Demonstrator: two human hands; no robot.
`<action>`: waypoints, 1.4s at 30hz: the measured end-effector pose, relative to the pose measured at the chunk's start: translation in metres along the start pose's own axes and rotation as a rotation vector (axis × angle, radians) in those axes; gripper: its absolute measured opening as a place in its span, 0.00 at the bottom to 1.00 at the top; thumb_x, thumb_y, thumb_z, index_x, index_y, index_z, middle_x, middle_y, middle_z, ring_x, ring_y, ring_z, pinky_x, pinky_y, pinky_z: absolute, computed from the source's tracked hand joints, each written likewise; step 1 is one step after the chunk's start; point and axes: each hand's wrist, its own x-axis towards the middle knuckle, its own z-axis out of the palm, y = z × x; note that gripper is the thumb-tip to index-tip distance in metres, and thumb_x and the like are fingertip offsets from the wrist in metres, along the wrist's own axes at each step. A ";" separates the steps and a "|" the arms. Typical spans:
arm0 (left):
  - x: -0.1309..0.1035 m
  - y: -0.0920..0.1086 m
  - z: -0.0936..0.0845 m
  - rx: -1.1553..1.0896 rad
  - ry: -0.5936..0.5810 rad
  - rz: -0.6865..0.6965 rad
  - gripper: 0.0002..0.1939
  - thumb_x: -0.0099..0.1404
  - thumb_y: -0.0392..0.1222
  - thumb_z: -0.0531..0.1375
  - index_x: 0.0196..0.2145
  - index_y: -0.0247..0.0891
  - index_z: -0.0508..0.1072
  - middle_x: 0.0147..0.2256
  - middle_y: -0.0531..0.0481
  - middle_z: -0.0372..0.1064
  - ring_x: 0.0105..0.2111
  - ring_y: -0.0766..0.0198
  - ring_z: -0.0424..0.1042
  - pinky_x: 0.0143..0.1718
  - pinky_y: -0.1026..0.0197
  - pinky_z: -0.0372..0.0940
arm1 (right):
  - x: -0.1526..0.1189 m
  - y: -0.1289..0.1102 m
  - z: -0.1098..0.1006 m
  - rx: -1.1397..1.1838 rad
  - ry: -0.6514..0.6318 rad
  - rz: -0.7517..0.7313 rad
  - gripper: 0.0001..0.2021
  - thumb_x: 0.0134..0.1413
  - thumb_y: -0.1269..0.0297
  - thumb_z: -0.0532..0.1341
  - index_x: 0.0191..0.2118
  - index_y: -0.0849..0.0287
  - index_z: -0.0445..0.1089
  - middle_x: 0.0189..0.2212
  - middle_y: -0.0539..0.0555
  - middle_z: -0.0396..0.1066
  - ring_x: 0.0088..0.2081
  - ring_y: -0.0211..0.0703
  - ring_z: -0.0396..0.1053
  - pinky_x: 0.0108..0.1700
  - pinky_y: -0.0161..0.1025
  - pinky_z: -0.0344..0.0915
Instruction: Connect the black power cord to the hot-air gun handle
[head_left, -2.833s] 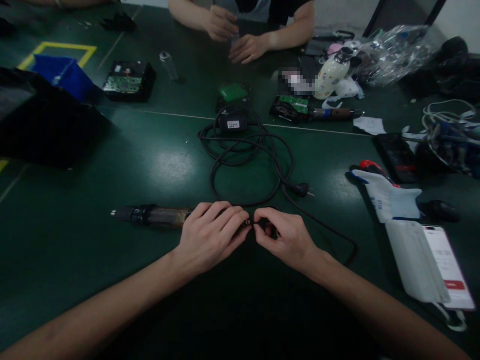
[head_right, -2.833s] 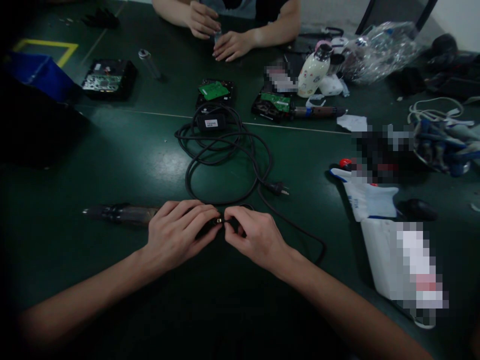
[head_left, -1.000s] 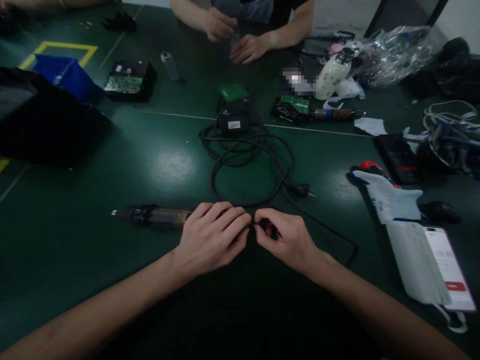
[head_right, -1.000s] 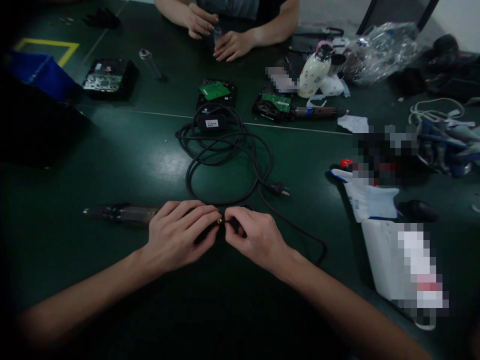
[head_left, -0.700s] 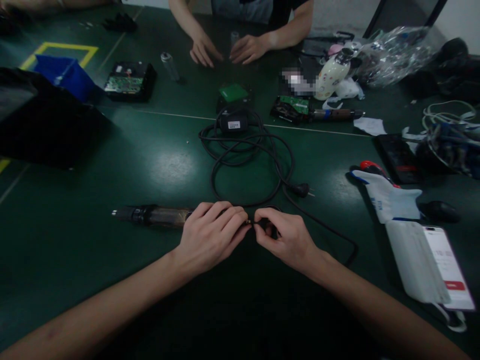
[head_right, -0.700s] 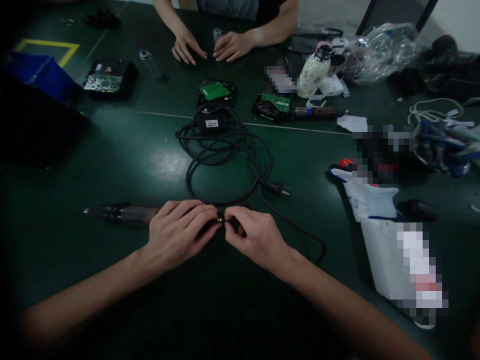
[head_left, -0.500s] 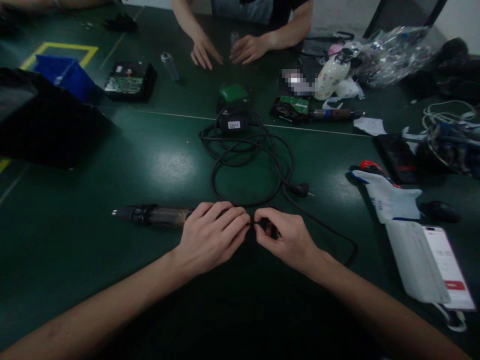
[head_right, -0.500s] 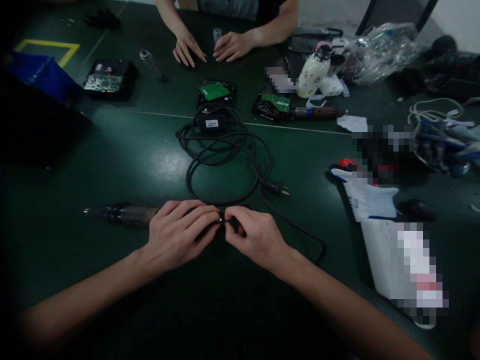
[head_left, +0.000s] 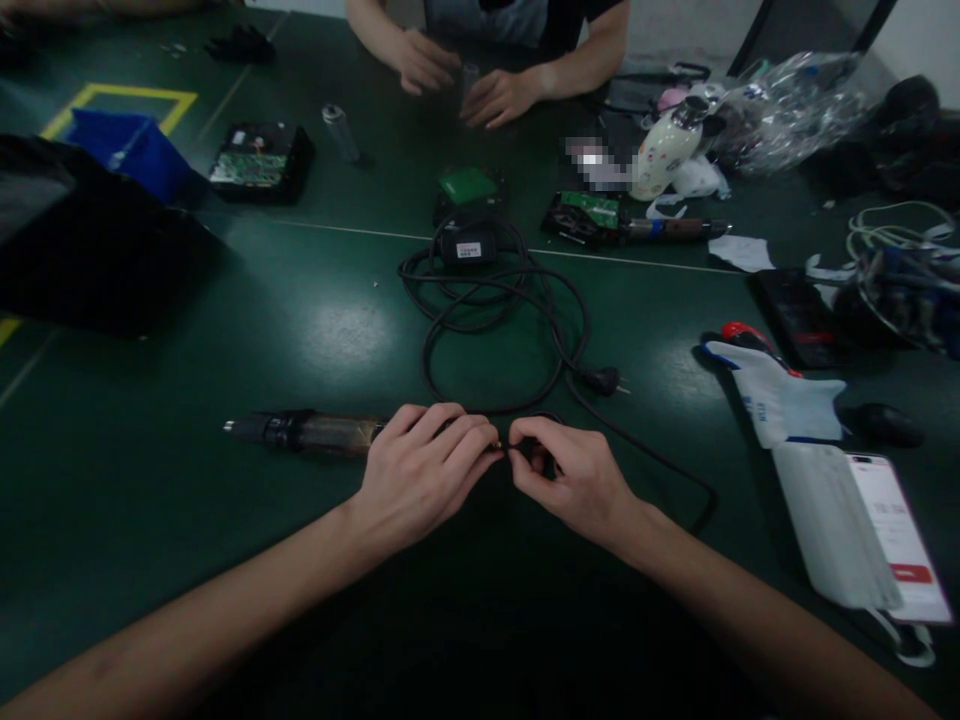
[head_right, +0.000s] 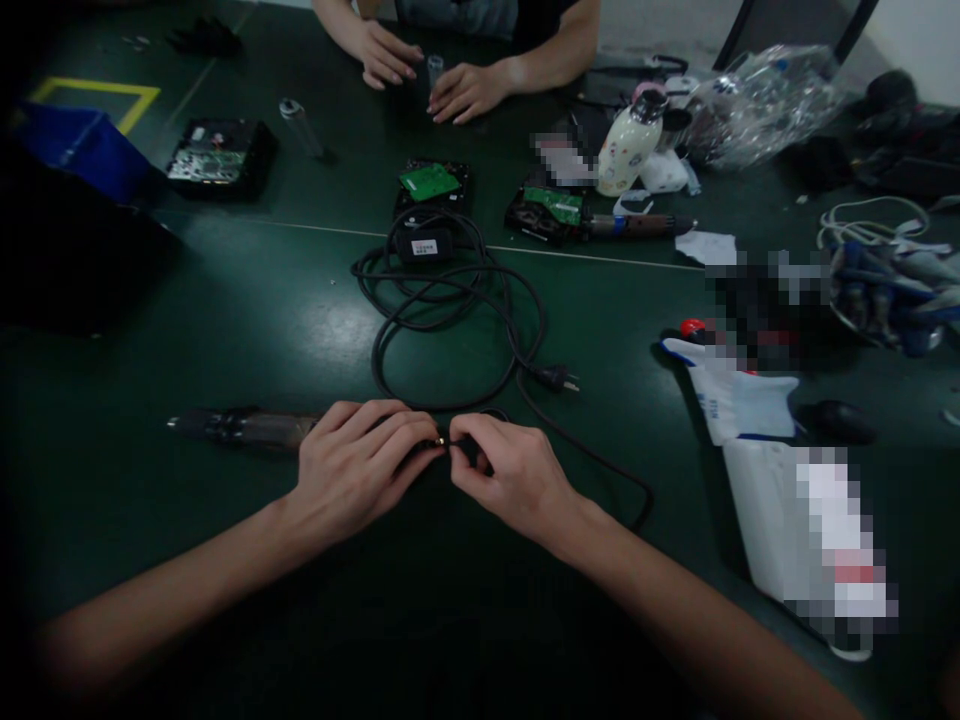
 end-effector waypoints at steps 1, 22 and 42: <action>0.000 0.000 0.000 -0.001 -0.004 -0.001 0.05 0.73 0.42 0.62 0.45 0.40 0.76 0.44 0.50 0.80 0.45 0.58 0.76 0.43 0.53 0.62 | 0.000 0.000 0.000 -0.004 0.002 -0.001 0.06 0.65 0.69 0.60 0.46 0.56 0.70 0.34 0.49 0.73 0.30 0.36 0.71 0.35 0.33 0.66; 0.000 -0.002 0.000 -0.009 0.005 0.006 0.05 0.72 0.42 0.63 0.44 0.41 0.76 0.43 0.50 0.80 0.44 0.57 0.75 0.40 0.52 0.59 | 0.000 0.000 0.000 0.008 0.000 -0.002 0.06 0.65 0.69 0.60 0.46 0.56 0.70 0.33 0.49 0.73 0.30 0.36 0.71 0.32 0.33 0.66; -0.001 -0.001 0.000 -0.009 -0.010 -0.003 0.07 0.71 0.42 0.62 0.45 0.40 0.76 0.45 0.48 0.80 0.45 0.56 0.76 0.41 0.52 0.62 | 0.000 0.001 0.001 0.002 0.006 -0.002 0.06 0.65 0.69 0.60 0.46 0.55 0.69 0.34 0.49 0.73 0.30 0.36 0.71 0.33 0.33 0.66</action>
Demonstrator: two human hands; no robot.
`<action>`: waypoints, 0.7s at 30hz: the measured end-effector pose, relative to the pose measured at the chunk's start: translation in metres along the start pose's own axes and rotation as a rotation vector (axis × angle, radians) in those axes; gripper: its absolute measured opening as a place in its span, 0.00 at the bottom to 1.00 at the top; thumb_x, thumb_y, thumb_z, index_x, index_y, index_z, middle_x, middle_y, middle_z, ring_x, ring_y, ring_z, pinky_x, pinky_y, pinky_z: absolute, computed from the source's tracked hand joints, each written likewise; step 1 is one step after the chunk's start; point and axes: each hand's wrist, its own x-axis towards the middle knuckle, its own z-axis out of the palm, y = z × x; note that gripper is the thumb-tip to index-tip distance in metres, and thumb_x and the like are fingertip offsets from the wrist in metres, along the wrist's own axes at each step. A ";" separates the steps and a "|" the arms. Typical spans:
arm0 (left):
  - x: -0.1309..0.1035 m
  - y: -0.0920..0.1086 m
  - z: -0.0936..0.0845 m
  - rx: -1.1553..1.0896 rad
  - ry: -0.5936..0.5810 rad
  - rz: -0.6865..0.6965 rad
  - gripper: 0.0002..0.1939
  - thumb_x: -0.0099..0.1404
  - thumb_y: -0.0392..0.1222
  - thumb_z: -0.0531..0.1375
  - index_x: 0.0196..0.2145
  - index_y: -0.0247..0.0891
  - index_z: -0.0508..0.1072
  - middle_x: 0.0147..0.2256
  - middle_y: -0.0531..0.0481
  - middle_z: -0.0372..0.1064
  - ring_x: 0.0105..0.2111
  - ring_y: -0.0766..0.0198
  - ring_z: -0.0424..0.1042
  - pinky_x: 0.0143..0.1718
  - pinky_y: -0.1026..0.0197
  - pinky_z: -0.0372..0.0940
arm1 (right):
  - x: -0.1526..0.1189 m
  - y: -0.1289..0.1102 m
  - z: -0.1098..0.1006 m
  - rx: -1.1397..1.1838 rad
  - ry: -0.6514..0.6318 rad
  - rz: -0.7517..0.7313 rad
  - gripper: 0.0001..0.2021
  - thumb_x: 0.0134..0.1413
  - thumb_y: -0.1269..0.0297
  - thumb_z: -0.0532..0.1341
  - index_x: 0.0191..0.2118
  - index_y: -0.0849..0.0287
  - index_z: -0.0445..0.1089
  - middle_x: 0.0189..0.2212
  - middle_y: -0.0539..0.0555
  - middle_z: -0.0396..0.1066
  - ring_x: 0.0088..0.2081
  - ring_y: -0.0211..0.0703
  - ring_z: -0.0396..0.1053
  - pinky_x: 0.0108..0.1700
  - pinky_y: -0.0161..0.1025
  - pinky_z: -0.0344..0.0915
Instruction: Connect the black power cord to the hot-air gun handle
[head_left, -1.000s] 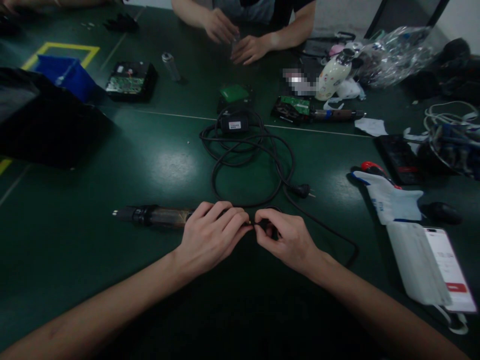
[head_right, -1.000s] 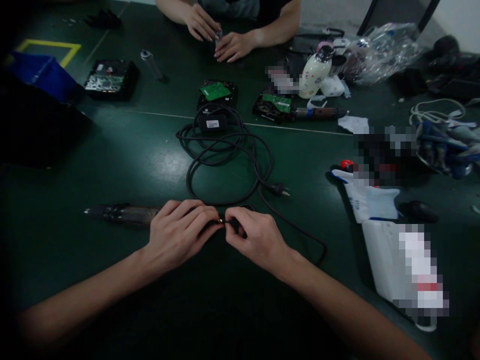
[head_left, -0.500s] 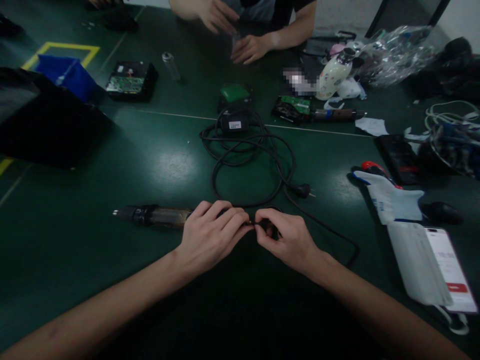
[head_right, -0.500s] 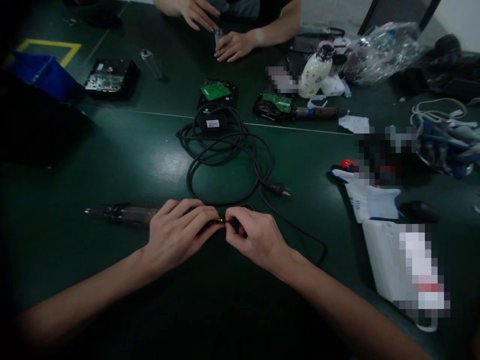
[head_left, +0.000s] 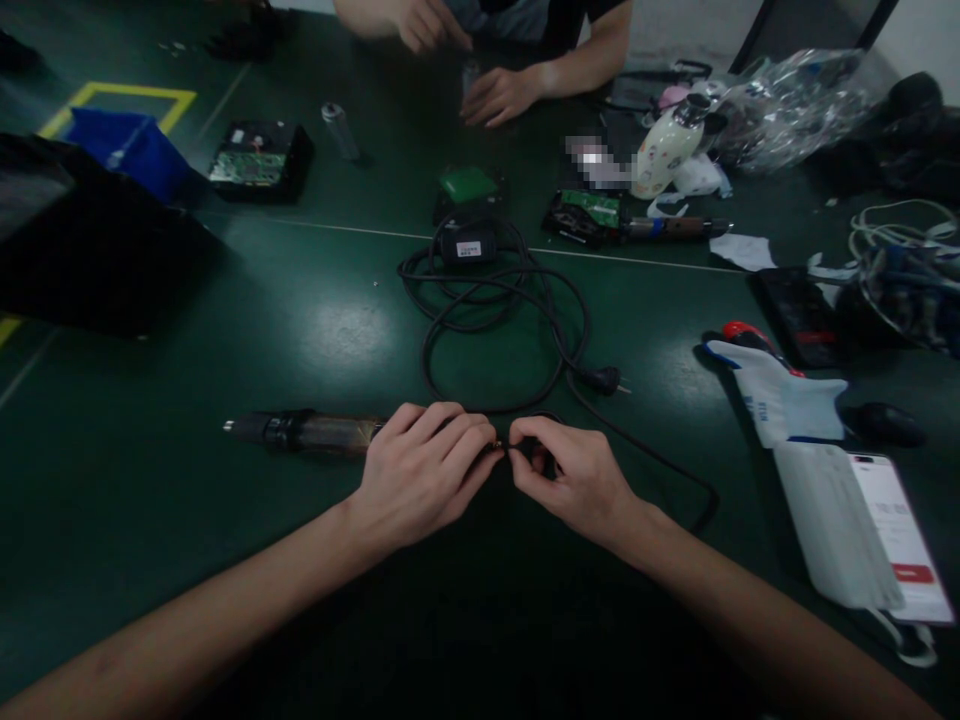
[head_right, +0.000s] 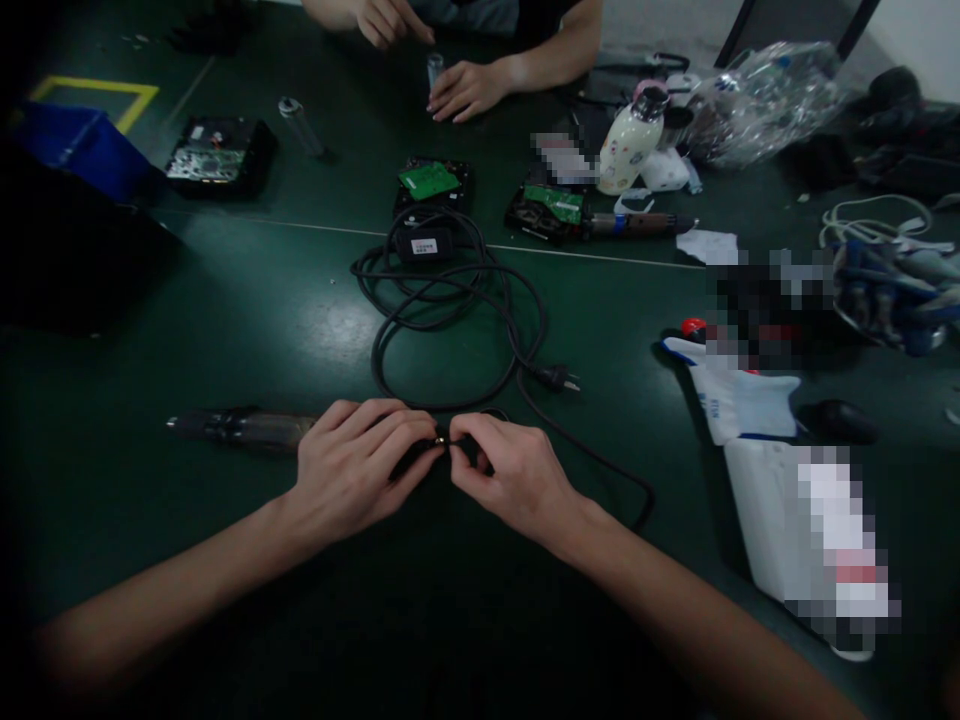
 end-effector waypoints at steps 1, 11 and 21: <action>0.000 0.000 0.000 0.005 0.000 0.003 0.07 0.71 0.42 0.62 0.45 0.40 0.76 0.45 0.48 0.80 0.45 0.56 0.76 0.41 0.52 0.62 | 0.000 0.000 0.000 -0.001 0.001 -0.001 0.06 0.65 0.69 0.60 0.46 0.55 0.69 0.33 0.49 0.73 0.29 0.36 0.71 0.32 0.33 0.65; 0.001 0.001 -0.001 -0.005 0.002 0.017 0.11 0.69 0.42 0.62 0.48 0.41 0.76 0.47 0.48 0.80 0.46 0.55 0.75 0.42 0.50 0.63 | 0.001 -0.002 -0.001 0.009 0.005 0.009 0.06 0.65 0.69 0.60 0.46 0.55 0.70 0.33 0.49 0.74 0.29 0.36 0.71 0.31 0.33 0.65; 0.001 0.004 -0.006 -0.011 -0.036 0.002 0.10 0.72 0.42 0.61 0.49 0.40 0.75 0.48 0.50 0.79 0.48 0.56 0.75 0.43 0.50 0.64 | 0.002 -0.003 -0.002 0.011 -0.008 0.018 0.06 0.65 0.69 0.61 0.46 0.55 0.69 0.33 0.49 0.73 0.29 0.36 0.71 0.31 0.33 0.64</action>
